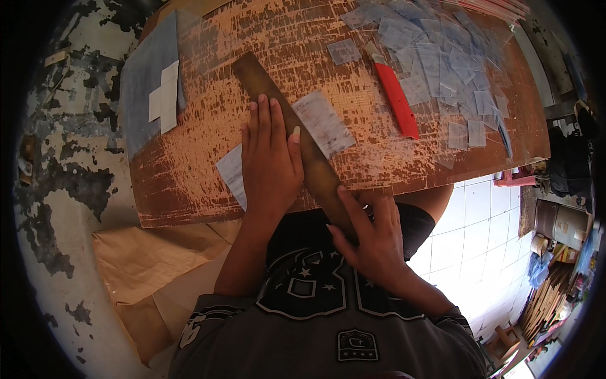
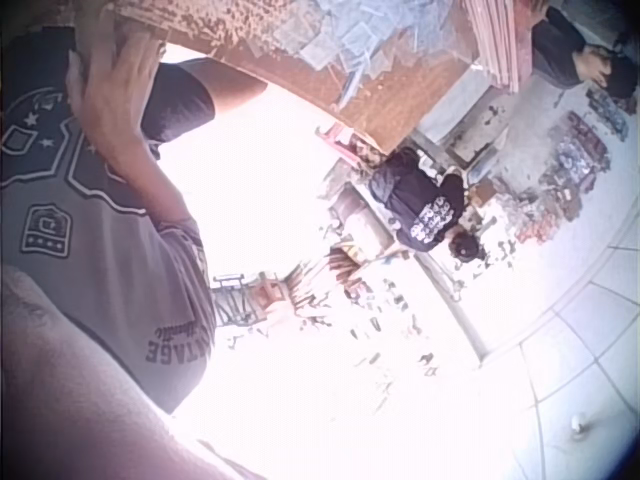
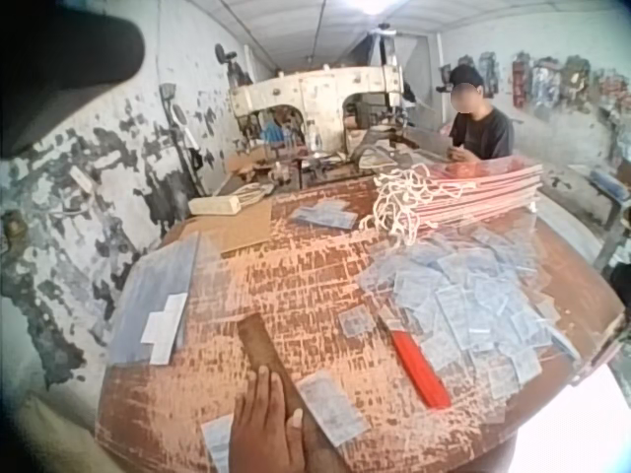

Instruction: The person uses a wooden ruler and a red utility knife to cut small rectangular pieces of light-colored material on a wooden workbench. They repeatedly align the ruler, slice along the edge, and separate the cut pieces, which accumulate on the table.

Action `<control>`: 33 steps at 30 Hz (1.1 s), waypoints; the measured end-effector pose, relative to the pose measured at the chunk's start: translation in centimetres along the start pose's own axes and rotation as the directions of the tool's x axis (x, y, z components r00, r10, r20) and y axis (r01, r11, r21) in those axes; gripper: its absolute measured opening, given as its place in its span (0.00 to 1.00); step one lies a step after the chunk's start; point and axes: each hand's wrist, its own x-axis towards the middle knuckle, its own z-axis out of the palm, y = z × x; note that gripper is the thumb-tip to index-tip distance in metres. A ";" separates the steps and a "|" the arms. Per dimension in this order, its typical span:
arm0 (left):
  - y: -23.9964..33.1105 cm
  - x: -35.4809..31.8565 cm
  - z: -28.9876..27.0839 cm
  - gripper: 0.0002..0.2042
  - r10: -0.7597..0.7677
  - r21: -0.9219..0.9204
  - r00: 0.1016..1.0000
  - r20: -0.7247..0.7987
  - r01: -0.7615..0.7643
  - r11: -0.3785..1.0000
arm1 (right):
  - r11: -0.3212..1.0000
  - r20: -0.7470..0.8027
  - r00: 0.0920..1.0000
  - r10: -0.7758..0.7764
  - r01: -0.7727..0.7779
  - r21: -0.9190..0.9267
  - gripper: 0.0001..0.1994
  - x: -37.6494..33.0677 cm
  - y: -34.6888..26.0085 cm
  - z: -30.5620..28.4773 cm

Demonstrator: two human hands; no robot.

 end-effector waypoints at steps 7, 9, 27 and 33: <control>0.0 0.0 -0.1 0.32 -0.010 0.005 1.000 0.016 0.010 1.000 | 1.000 0.003 1.000 0.004 -0.004 0.016 0.37 0.0 0.1 0.0; 0.1 0.0 -0.1 0.32 -0.012 0.004 1.000 0.017 0.012 1.000 | 1.000 -0.006 1.000 -0.006 0.006 0.013 0.37 0.0 0.2 0.1; 0.1 0.0 0.0 0.31 -0.008 -0.027 1.000 0.006 0.008 1.000 | 1.000 -0.024 1.000 -0.019 0.020 0.012 0.38 -0.1 0.4 0.3; 0.1 0.0 -0.1 0.31 -0.007 0.000 1.000 0.026 0.007 1.000 | 1.000 0.014 1.000 -0.009 0.009 0.006 0.37 0.1 0.0 -0.5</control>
